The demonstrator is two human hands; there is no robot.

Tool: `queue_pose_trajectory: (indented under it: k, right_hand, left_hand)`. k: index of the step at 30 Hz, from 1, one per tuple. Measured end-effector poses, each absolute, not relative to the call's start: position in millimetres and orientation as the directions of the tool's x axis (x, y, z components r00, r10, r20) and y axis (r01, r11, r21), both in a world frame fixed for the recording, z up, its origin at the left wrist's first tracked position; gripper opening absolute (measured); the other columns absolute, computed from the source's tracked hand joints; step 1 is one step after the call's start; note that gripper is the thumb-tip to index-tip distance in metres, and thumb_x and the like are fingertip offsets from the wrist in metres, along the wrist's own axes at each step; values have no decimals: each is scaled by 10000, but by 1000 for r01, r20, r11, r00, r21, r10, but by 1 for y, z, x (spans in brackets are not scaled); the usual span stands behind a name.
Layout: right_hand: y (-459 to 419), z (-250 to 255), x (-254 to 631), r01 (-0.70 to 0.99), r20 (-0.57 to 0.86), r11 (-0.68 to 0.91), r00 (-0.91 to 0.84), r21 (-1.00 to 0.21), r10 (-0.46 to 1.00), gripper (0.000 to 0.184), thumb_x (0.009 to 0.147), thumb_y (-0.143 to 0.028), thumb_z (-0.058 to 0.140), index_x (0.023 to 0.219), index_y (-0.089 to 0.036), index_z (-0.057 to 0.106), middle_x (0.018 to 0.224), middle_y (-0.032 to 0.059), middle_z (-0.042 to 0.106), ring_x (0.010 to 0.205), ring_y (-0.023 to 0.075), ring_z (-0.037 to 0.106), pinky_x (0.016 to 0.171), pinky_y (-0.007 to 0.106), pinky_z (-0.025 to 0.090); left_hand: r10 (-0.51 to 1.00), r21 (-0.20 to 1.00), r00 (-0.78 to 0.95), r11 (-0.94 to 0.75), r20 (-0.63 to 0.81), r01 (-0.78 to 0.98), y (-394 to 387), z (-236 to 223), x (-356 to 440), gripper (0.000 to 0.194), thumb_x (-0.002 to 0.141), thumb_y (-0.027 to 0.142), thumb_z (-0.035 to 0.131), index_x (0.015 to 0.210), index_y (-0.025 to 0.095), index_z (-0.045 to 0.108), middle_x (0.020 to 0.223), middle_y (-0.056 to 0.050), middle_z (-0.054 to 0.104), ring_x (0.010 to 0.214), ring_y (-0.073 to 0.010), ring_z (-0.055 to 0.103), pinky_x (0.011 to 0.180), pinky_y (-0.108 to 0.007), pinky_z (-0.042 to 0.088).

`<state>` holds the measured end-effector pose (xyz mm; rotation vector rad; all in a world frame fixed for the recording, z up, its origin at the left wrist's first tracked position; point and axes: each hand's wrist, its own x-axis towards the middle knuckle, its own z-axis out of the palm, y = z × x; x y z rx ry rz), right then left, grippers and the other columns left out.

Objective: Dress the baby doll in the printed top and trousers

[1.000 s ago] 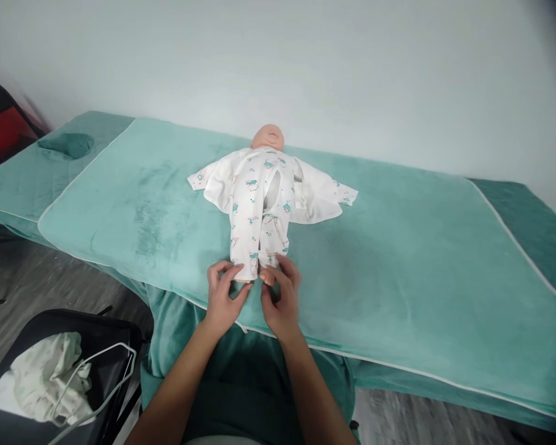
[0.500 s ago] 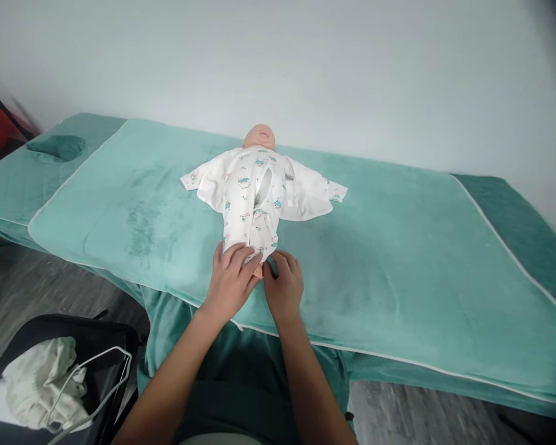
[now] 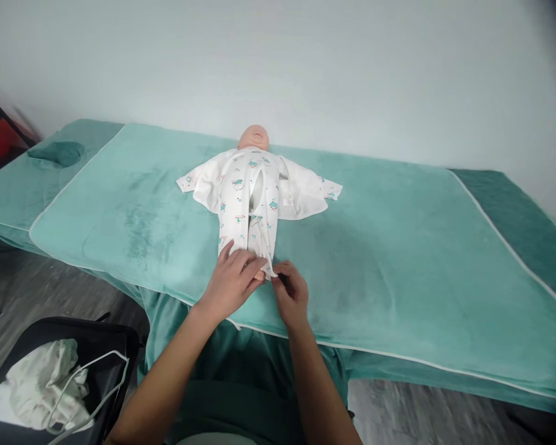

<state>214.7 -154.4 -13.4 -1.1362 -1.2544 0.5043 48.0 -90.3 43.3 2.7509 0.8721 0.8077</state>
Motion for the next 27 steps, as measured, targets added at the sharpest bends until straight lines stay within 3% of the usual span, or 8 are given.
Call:
queue_pose_trajectory:
  k: [3,7,10,16,23,27]
  right_hand:
    - [-154,-11,216,283,481,408,277,-868,832,98,958,-171,579,986,-238,644,898,9,628,826,164,611,739,325,488]
    - [-153,-9,216,340,501,406,270,-848,822,95,954,-174,609,1005,-243,651,910,12,645,853,168,626,762,332,502]
    - [-152,-6,216,376,506,401,242,-836,828,98,944,-169,642,1005,-244,654,923,13,656,867,167,632,774,334,511]
    - [-152,0,219,400,518,425,159,-812,840,117,946,-192,667,1024,-261,721,946,30,693,893,182,658,788,359,540]
    - [-154,1,222,354,537,459,160,-815,829,179,932,-166,675,1057,-279,737,954,29,679,909,183,656,804,364,548]
    - [-152,0,221,376,525,446,140,-812,839,240,915,-126,652,1093,-275,711,1019,37,670,984,189,654,858,372,554]
  left_hand:
    - [578,391,690,-812,436,433,-89,44,46,316,1003,257,561,1315,212,583,1092,-90,651,1069,-229,642,1031,-464,515]
    - [619,530,673,-759,405,378,-89,43,41,311,1013,178,516,1316,222,569,1078,-76,660,1037,-204,647,890,-355,555]
    - [634,578,657,-737,409,351,-91,41,37,293,1005,149,523,1280,225,591,1064,-63,654,1026,-187,641,895,-338,553]
    - [631,542,585,-764,510,351,-96,35,41,217,959,224,650,1172,214,609,1175,-99,630,1141,-220,614,961,-389,551]
    - [641,564,517,-760,568,323,-94,34,54,163,946,212,660,1091,206,586,1061,-75,640,996,-194,644,824,-336,567]
    - [726,675,529,-655,439,339,-94,33,49,158,956,175,625,1105,218,597,926,-12,607,808,-135,611,737,-272,549]
